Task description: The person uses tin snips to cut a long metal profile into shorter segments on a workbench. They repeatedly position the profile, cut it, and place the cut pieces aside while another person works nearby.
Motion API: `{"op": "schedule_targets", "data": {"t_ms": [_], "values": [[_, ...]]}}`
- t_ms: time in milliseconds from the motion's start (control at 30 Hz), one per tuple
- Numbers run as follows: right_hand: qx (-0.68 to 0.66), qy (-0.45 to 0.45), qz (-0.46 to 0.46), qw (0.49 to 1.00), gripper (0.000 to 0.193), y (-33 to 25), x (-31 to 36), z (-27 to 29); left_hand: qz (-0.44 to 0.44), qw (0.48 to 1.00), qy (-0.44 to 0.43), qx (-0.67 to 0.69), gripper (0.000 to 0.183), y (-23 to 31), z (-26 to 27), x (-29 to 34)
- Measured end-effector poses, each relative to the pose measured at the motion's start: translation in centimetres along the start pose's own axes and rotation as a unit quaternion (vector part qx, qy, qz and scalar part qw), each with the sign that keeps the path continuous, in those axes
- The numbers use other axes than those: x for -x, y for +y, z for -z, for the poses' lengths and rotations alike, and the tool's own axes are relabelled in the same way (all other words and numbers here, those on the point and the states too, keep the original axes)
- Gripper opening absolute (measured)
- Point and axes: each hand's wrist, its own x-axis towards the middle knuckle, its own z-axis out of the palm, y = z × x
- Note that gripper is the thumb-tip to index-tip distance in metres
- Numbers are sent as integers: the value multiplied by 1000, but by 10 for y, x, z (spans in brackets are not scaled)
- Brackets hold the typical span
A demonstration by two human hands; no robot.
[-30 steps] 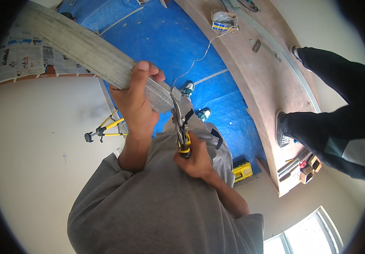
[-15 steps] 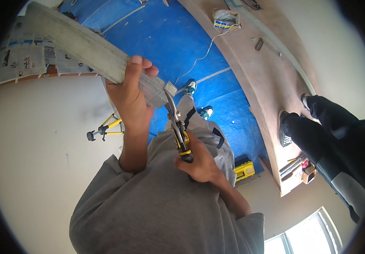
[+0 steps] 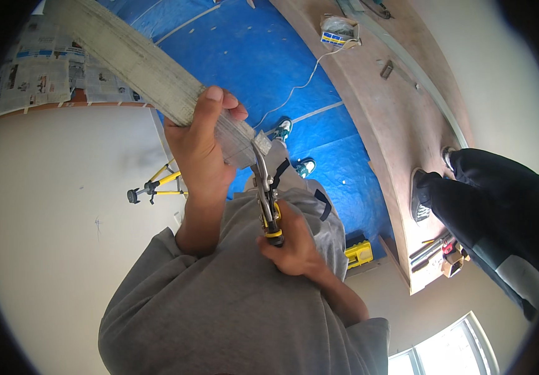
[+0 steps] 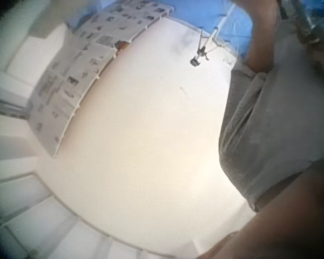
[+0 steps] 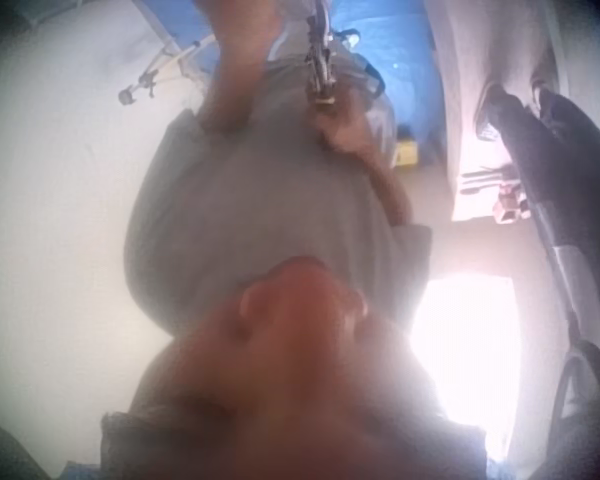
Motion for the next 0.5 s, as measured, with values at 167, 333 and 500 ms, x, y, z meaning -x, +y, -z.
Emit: {"op": "schedule_targets", "data": {"t_ms": [167,333,500], "values": [[-13,-2,-10,1000,40,0,1,0,-39,999,28,7,15,2,-5,2],[32,27,24,999,52,-4,-3,3,-63,996,37,-43,21,7,-9,6],[93,64,9,994,63,-6,-4,6,-81,994,34,-70,23,13,-12,10]]}}
